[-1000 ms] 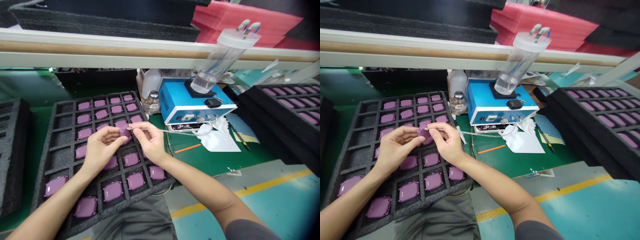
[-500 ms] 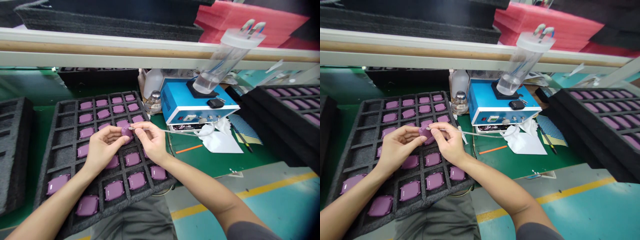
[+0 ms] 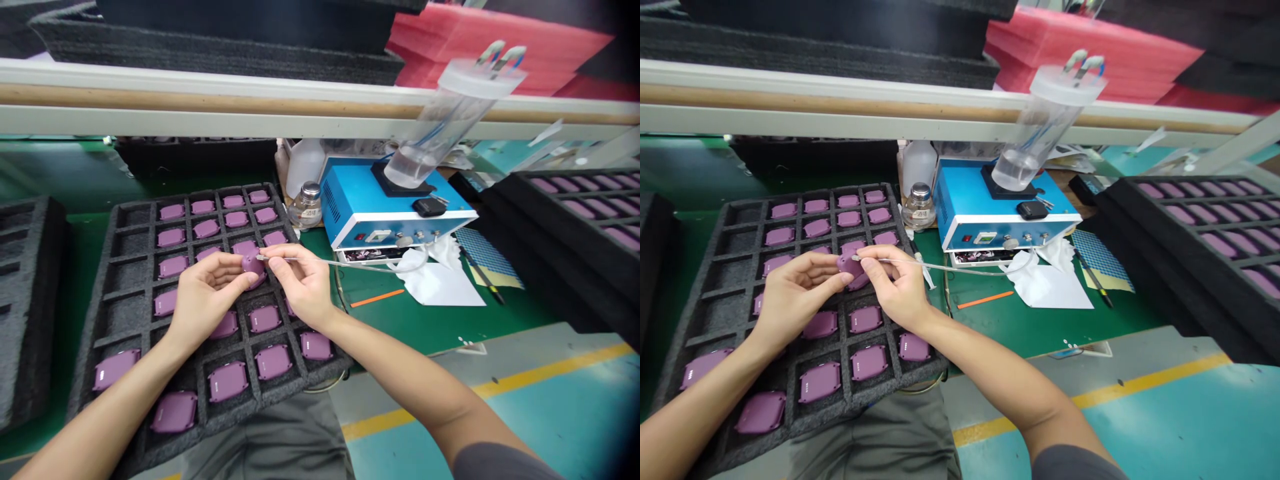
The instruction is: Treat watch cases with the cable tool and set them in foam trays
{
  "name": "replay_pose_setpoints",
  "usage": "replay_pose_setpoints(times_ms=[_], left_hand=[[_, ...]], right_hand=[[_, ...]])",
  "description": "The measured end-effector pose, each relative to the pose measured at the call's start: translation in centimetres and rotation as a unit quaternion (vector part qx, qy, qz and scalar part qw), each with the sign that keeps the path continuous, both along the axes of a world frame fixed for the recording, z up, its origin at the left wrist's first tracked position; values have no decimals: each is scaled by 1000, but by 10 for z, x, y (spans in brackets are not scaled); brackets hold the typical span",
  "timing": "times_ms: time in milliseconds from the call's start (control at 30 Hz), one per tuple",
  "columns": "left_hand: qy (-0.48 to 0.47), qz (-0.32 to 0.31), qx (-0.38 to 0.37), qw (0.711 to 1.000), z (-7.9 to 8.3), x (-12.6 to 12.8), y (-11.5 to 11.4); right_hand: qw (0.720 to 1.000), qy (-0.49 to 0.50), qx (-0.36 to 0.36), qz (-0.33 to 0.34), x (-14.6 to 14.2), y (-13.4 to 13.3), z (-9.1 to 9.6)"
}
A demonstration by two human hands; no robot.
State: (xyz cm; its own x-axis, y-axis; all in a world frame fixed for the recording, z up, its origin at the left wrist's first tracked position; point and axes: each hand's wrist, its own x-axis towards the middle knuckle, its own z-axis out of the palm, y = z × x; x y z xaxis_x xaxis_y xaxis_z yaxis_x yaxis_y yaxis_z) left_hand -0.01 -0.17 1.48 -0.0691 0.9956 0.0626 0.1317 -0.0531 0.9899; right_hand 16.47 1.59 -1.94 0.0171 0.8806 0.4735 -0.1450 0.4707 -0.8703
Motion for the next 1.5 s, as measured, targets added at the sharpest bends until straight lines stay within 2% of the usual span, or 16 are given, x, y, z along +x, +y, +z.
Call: replay_pose_setpoints(times_ms=[267,367,467,567,633,733,833,933,1033,1100,1167,1233,1300,1367,1500], left_hand=[[17,1,7,1000,-3,-1,2],[66,-3,36,997,13,-10,-1],[165,-11,72,984,41,-35,-6],[323,-28,48,945,66,-74,-16],[424,-57,-1,904,71,-102,-24],[526,-118,-69,840,57,-136,-37],[570,-140,-104,803,38,-151,-50],[602,-76,-90,790,35,-150,-66],[620,23,-70,781,51,-166,-74],[631,108,-81,764,64,-198,-74],[653,187,-122,723,72,-242,-71],[666,212,-175,693,75,-285,-65],[666,216,-179,691,75,-317,-55],[655,216,-156,707,72,-333,-38],[616,233,-149,738,66,-332,10]], right_hand=[[1000,-5,-7,-4,0,1,-2],[1000,0,-24,-18,2,-6,-5],[998,-18,-38,-43,3,-12,-7],[997,-30,-50,-45,3,-15,-8],[997,-36,-55,-47,2,-17,-7],[996,-38,-56,-50,2,-20,-6],[997,-36,-57,-47,1,-22,-7],[996,-24,-69,-45,0,-24,-8],[995,-4,-79,-53,0,-26,-10],[995,7,-78,-62,0,-25,-11],[994,17,-77,-71,1,-25,-12],[994,26,-78,-75,1,-24,-13],[994,23,-86,-68,0,-24,-13],[994,15,-97,-54,-1,-24,-13],[993,12,-100,-55,-2,-24,-10]])
